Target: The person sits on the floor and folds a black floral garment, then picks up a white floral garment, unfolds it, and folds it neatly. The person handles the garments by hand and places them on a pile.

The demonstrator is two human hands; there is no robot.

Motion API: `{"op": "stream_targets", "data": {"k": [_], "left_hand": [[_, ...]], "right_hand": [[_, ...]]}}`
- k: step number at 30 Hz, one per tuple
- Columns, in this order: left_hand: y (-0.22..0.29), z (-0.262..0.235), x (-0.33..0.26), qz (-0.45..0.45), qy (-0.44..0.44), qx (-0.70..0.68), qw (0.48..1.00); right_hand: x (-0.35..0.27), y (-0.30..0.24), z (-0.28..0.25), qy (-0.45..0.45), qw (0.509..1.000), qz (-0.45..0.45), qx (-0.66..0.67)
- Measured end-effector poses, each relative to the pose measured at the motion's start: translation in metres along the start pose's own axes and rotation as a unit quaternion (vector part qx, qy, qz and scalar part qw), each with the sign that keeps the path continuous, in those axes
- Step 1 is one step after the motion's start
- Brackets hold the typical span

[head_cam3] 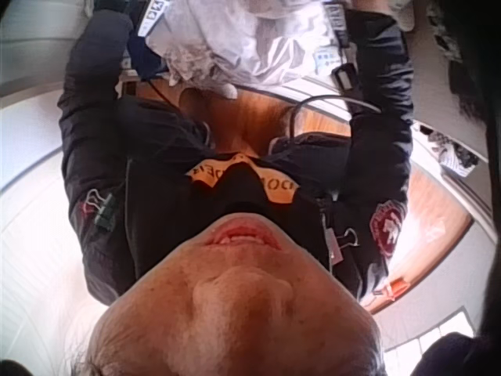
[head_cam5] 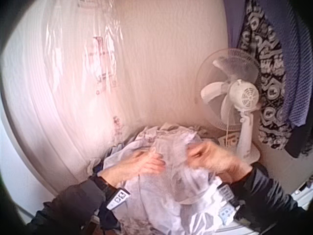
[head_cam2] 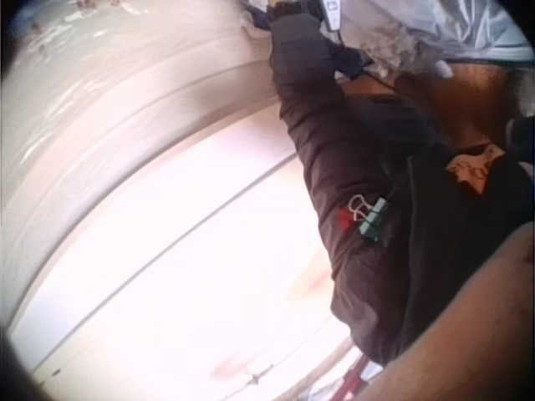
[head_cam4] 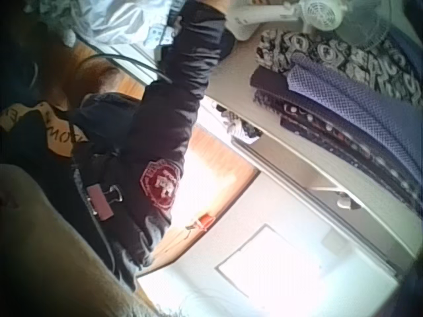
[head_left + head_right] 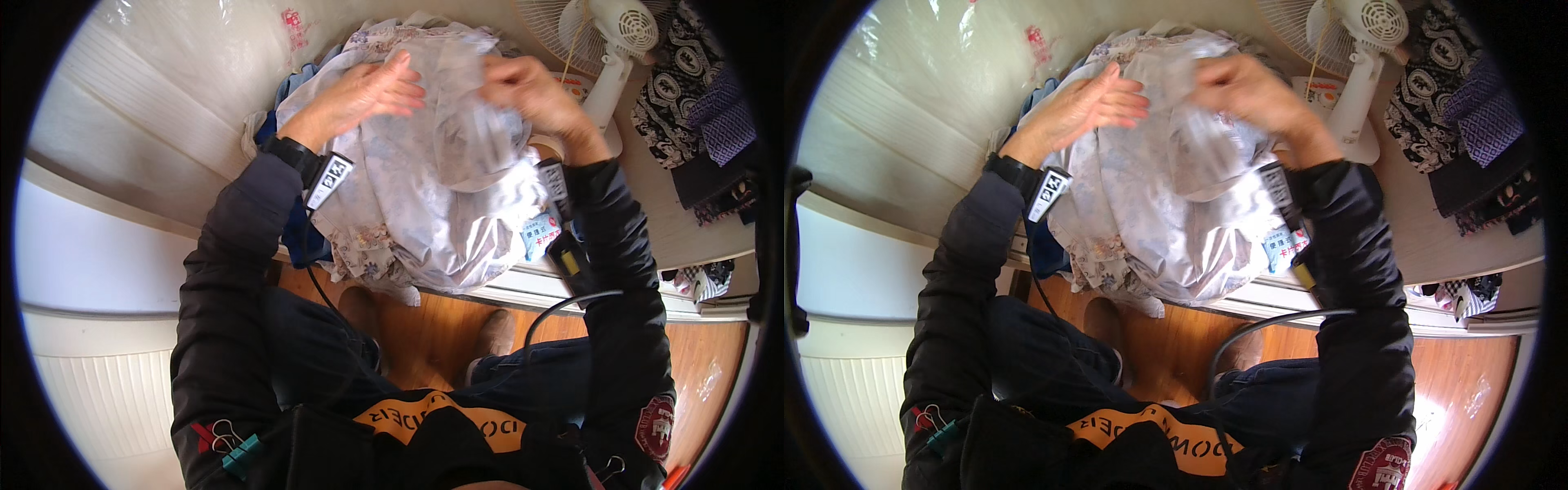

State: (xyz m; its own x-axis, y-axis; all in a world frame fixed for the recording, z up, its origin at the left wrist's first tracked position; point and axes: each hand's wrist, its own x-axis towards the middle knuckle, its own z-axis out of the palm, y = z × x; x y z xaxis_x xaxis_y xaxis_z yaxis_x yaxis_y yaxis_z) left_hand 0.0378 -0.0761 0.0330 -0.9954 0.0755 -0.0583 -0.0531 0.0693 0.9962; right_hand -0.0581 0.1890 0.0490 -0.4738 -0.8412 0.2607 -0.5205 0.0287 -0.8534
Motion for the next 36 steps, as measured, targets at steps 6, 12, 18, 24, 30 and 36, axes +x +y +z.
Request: {"op": "stream_targets", "data": {"k": [6,12,18,24,30,36], "left_hand": [[0.020,0.024,-0.017,0.032,-0.068,-0.080,0.994],[0.037,0.013,-0.026,0.042,-0.024,-0.081,0.996],[0.099,0.027,-0.058,0.146,-0.097,-0.083,0.981],[0.140,0.058,-0.097,0.193,-0.088,-0.049,0.976],[0.156,0.041,-0.132,0.381,-0.012,-0.123,0.916],[0.176,-0.001,-0.146,0.548,0.370,0.204,0.722]], "right_hand": [[-0.003,-0.053,0.107,-0.162,0.969,-0.185,-0.030],[0.001,-0.035,0.075,-0.075,0.988,0.031,0.133],[0.018,-0.007,0.046,0.200,0.970,0.037,-0.130],[0.023,-0.015,0.056,0.080,0.984,-0.138,0.073],[0.032,-0.021,0.034,0.209,0.971,-0.105,0.056],[0.027,-0.029,-0.019,0.331,0.936,-0.111,0.038]]}}
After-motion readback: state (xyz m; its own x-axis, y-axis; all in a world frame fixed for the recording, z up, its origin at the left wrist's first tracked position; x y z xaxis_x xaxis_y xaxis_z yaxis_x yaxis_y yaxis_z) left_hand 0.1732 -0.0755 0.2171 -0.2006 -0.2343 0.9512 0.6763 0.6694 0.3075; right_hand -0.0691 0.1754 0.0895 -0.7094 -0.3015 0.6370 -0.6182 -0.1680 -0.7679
